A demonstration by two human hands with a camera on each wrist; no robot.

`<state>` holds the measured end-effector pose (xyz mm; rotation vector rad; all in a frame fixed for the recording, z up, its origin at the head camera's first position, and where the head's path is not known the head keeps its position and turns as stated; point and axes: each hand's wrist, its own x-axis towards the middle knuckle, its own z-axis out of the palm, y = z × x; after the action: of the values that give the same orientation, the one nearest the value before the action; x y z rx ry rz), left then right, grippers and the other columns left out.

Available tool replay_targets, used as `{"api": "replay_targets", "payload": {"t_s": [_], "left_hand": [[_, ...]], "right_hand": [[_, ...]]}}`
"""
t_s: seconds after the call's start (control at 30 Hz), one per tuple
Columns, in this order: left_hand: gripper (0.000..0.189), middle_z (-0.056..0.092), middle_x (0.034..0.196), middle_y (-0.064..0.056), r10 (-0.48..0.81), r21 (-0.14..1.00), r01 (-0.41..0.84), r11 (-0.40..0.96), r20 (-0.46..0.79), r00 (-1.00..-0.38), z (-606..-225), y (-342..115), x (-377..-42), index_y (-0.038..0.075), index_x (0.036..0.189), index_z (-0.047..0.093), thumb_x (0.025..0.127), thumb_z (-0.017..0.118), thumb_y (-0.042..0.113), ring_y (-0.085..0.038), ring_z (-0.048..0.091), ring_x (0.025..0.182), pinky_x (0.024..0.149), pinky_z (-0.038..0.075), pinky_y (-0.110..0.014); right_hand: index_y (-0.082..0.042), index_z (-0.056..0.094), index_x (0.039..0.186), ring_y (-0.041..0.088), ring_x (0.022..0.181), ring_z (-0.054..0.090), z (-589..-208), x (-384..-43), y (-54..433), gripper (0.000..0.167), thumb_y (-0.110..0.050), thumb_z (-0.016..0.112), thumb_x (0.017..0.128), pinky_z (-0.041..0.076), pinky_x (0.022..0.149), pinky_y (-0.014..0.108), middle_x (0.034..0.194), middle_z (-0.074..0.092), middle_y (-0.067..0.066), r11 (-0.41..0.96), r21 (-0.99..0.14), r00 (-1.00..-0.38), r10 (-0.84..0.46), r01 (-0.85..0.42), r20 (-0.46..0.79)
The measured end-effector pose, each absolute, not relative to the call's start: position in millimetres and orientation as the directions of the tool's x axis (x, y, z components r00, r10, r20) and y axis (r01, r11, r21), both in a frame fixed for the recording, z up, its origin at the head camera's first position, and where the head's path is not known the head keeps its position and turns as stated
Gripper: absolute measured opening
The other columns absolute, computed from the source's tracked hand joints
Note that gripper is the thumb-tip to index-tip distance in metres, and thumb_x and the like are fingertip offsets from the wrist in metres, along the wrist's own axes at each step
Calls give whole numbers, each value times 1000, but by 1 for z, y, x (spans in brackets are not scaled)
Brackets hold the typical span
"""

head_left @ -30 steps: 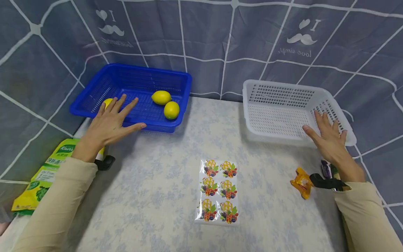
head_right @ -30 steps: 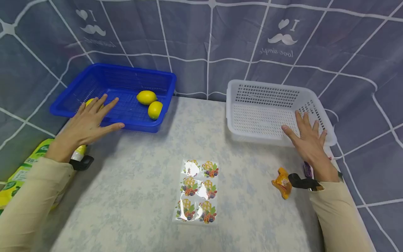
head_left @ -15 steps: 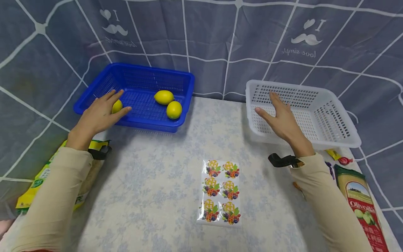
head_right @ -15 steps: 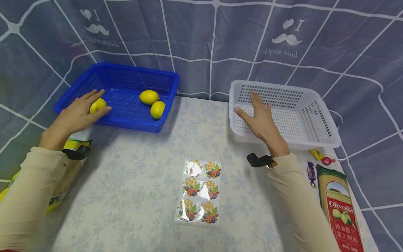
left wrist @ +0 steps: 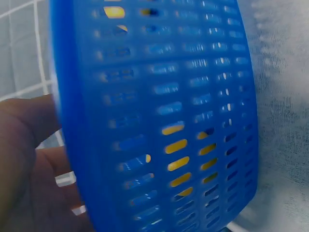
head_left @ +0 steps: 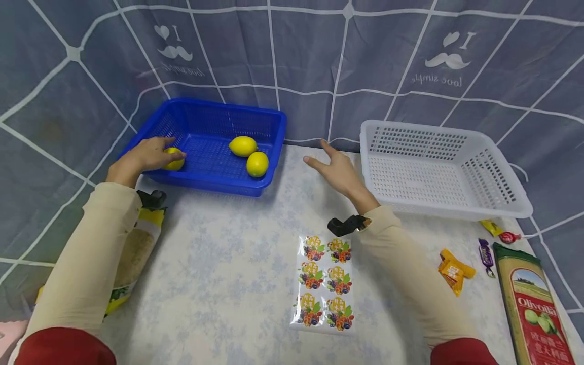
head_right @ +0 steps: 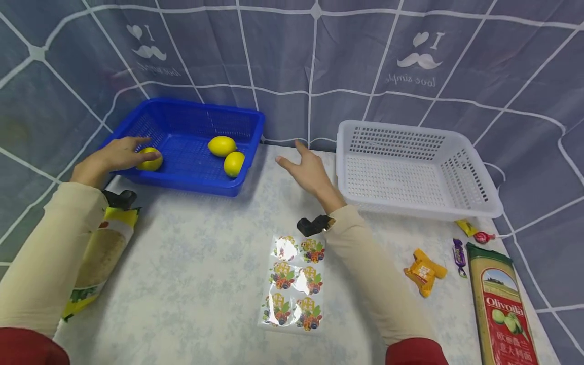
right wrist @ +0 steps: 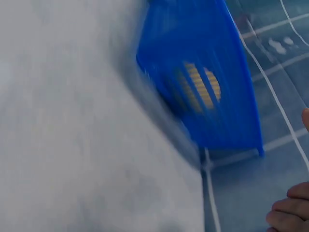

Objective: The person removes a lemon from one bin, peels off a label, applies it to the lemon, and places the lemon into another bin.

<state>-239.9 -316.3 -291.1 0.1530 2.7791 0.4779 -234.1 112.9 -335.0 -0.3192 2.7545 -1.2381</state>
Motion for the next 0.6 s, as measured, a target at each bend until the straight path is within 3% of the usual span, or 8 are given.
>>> {"api": "replay_targets", "payload": {"t_s": [0.07, 0.2, 0.4, 0.5, 0.6], "left_hand": [[79, 16, 149, -42, 154, 329, 37, 943, -335, -929, -295, -318, -245, -14, 149, 14, 101, 48, 38, -59, 11, 138, 109, 16, -69], [81, 13, 148, -44, 128, 291, 10, 957, -389, -912, -300, -320, -254, -16, 149, 12, 101, 48, 39, -61, 10, 136, 108, 16, -70], [75, 23, 143, -45, 135, 281, 14, 960, -416, -899, -304, -316, -264, -20, 144, 22, 100, 50, 34, -59, 22, 132, 107, 22, -69], [73, 28, 138, -44, 135, 281, 2, 960, -453, -881, -304, -316, -265, -20, 143, 23, 100, 49, 33, -55, 29, 125, 105, 25, -68], [75, 24, 142, -42, 123, 276, -20, 961, -491, -862, -304, -316, -267, -16, 147, 18, 99, 49, 33, -55, 26, 126, 105, 23, -70]], "right_hand": [[-14, 21, 157, 28, 144, 30, -341, -234, 98, 84, -57, 56, 94, 31, 114, 44, 159, 28, 10, 632, -764, -968, -248, -130, -41], [-15, 19, 158, 25, 143, 31, -347, -233, 69, 83, -55, 56, 95, 31, 114, 42, 160, 26, 7, 600, -792, -956, -283, -115, -76], [-14, 15, 158, 21, 146, 25, -348, -229, 43, 81, -46, 58, 97, 26, 117, 40, 161, 22, 4, 572, -812, -946, -312, -119, -81], [-14, 13, 158, 20, 147, 19, -349, -229, 37, 79, -40, 58, 98, 23, 118, 39, 163, 17, 3, 556, -824, -944, -318, -112, -87], [-11, 12, 158, 19, 148, 17, -349, -228, 33, 80, -37, 58, 99, 21, 118, 38, 163, 14, 3, 547, -830, -945, -315, -106, -88]]}}
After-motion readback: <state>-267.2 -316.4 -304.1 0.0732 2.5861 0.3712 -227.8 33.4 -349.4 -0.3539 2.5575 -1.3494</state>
